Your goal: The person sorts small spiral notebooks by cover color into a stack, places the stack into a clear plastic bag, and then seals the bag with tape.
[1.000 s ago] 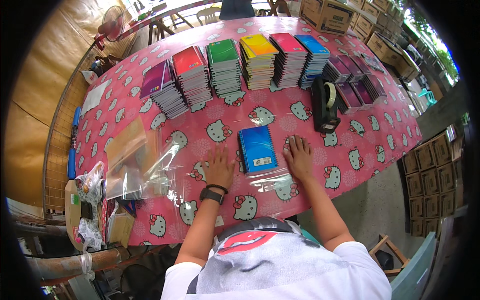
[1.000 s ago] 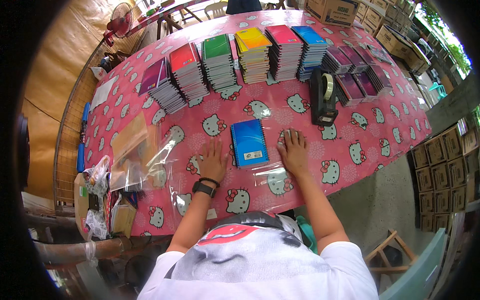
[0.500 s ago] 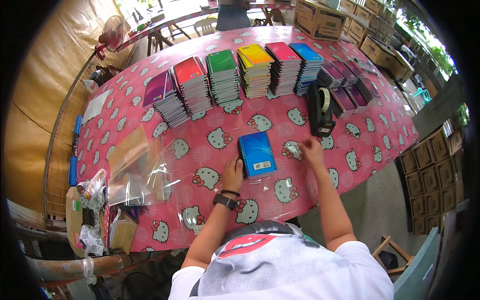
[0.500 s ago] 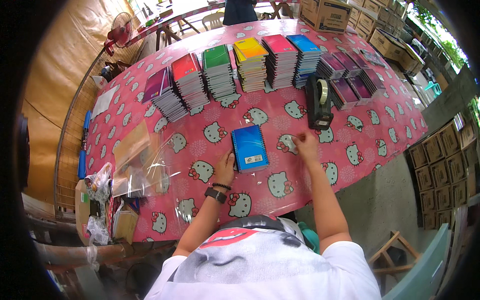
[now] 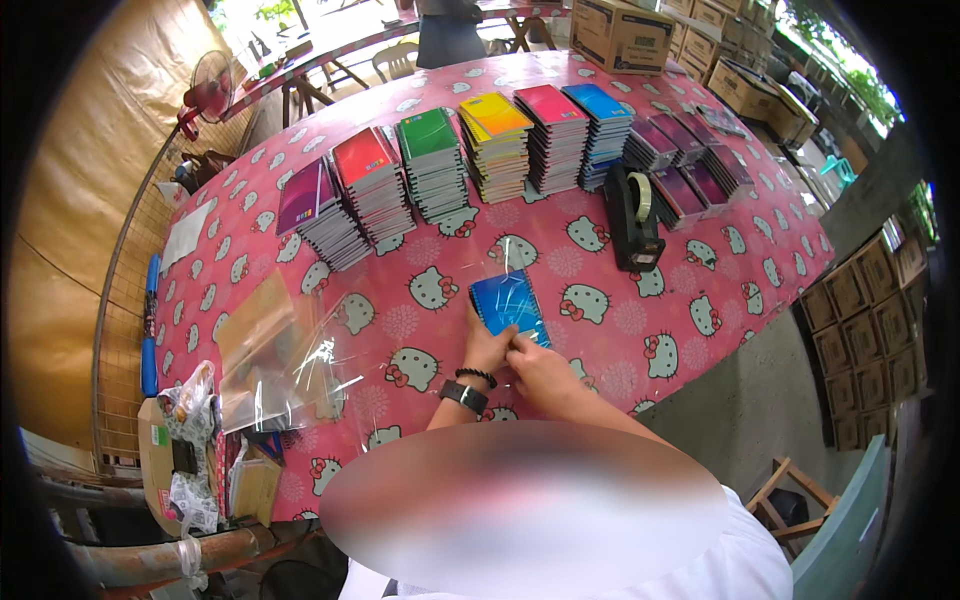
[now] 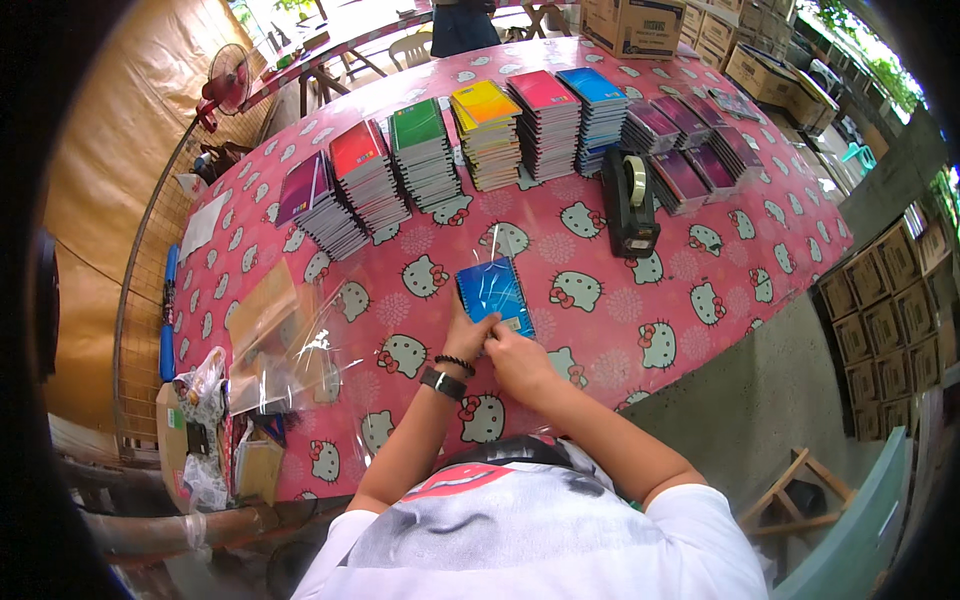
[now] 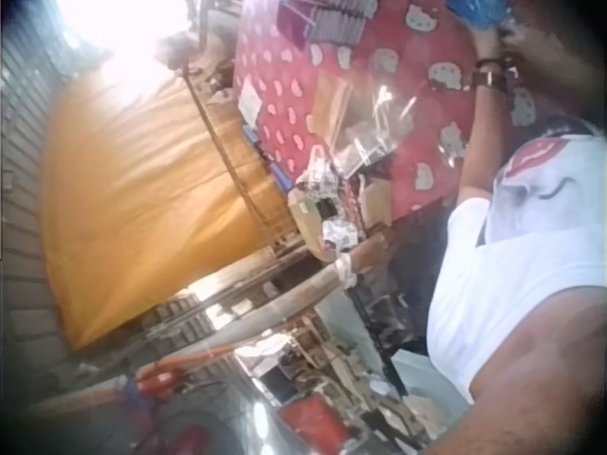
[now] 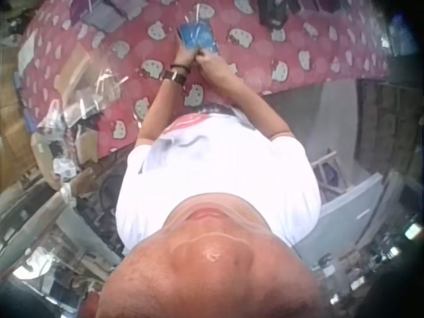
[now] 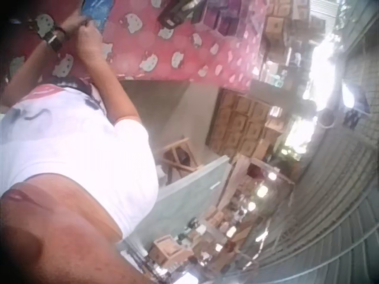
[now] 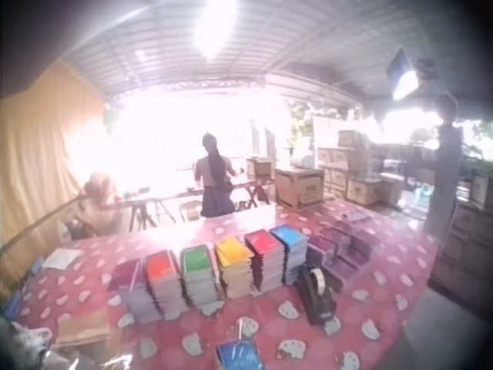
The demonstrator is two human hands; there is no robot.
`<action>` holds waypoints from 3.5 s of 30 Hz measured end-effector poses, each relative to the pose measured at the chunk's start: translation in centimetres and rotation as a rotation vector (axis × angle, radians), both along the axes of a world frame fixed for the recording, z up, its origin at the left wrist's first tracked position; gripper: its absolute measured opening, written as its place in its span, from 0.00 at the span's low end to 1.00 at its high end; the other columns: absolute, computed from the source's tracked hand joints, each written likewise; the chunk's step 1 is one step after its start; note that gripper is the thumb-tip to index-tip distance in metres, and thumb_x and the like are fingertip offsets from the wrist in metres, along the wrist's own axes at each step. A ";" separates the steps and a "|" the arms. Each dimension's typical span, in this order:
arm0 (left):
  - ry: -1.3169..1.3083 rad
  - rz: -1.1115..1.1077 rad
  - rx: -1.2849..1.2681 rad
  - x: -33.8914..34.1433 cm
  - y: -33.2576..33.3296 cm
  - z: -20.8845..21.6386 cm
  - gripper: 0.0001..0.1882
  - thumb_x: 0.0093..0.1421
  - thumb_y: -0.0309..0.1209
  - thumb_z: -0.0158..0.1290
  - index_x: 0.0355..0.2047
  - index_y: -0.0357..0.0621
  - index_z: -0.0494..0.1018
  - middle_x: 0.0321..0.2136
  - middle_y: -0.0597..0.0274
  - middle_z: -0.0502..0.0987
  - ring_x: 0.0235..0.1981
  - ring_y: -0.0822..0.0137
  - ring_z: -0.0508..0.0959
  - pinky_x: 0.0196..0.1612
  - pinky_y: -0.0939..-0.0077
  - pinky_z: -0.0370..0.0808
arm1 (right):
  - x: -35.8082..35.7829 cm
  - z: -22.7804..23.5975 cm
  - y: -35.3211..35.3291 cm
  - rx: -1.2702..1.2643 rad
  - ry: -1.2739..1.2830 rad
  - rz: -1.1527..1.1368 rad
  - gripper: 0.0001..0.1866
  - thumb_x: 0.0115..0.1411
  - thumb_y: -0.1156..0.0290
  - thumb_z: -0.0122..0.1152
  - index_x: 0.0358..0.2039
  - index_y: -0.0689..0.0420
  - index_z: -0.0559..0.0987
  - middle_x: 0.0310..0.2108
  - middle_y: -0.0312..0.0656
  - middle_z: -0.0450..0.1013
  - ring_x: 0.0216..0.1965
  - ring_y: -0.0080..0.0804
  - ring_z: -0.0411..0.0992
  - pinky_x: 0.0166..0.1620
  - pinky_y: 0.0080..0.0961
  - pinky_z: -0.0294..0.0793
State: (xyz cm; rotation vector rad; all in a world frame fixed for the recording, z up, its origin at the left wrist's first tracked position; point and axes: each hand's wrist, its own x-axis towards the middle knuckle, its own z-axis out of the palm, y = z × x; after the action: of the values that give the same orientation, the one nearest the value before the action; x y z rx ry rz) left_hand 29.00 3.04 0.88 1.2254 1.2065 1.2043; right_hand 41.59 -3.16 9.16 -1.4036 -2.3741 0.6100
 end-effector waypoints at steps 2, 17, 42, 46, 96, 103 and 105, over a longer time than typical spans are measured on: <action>0.078 0.036 0.033 0.5 -0.7 -0.6 0.42 0.50 0.22 0.55 0.60 0.40 0.42 0.51 0.52 0.62 0.48 0.62 0.68 0.49 0.68 0.69 | 2.1 0.9 0.5 -0.126 0.103 0.026 0.15 0.49 0.74 0.56 0.40 0.55 0.75 0.41 0.43 0.70 0.37 0.43 0.71 0.37 0.34 0.72; -0.177 0.199 -0.028 1.0 -2.1 -1.6 0.27 0.64 0.38 0.36 0.60 0.38 0.51 0.53 0.42 0.62 0.54 0.52 0.63 0.56 0.65 0.58 | 4.1 -2.1 6.2 0.210 -0.311 0.014 0.30 0.60 0.54 0.42 0.61 0.50 0.55 0.65 0.38 0.43 0.65 0.45 0.35 0.59 0.56 0.37; -0.149 0.336 -0.436 -8.2 -4.1 3.0 0.19 0.50 0.30 0.57 0.42 0.37 0.68 0.31 0.59 0.73 0.23 0.67 0.73 0.27 0.76 0.71 | 2.6 -0.4 5.5 0.276 -0.359 -0.073 0.30 0.58 0.60 0.48 0.59 0.54 0.57 0.61 0.43 0.49 0.63 0.48 0.41 0.56 0.59 0.46; -0.207 0.040 -0.386 -7.6 -5.1 4.5 0.22 0.49 0.26 0.57 0.46 0.34 0.68 0.23 0.67 0.72 0.22 0.74 0.72 0.25 0.81 0.71 | 2.4 1.2 7.0 0.081 -0.163 0.088 0.20 0.54 0.61 0.56 0.44 0.60 0.73 0.49 0.48 0.65 0.53 0.40 0.62 0.50 0.36 0.64; 0.620 -0.275 0.407 -3.4 -1.7 2.6 0.34 0.56 0.46 0.45 0.59 0.41 0.53 0.62 0.49 0.48 0.63 0.48 0.45 0.61 0.51 0.42 | 3.3 1.6 10.5 -0.341 0.139 0.123 0.14 0.45 0.73 0.61 0.35 0.59 0.77 0.35 0.43 0.74 0.39 0.37 0.70 0.41 0.37 0.68; 0.777 -0.306 0.445 -4.3 0.0 3.0 0.43 0.56 0.52 0.43 0.61 0.34 0.41 0.63 0.42 0.40 0.64 0.48 0.39 0.61 0.47 0.37 | 5.3 0.9 9.4 -0.093 -0.251 0.100 0.57 0.29 0.43 0.70 0.62 0.42 0.53 0.64 0.38 0.47 0.65 0.51 0.33 0.56 0.66 0.38; 0.745 -0.343 0.447 -4.1 0.2 2.5 0.44 0.55 0.51 0.44 0.62 0.35 0.40 0.63 0.42 0.39 0.64 0.47 0.38 0.61 0.47 0.34 | 5.4 0.4 9.5 -0.123 -0.256 0.109 0.57 0.30 0.41 0.68 0.62 0.42 0.54 0.64 0.39 0.44 0.65 0.52 0.32 0.56 0.67 0.36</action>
State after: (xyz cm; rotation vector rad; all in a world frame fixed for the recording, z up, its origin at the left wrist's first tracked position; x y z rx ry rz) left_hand 24.94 3.28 3.40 2.2473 1.1853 0.7868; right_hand 47.00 6.38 9.54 -1.4901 -2.6680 0.6484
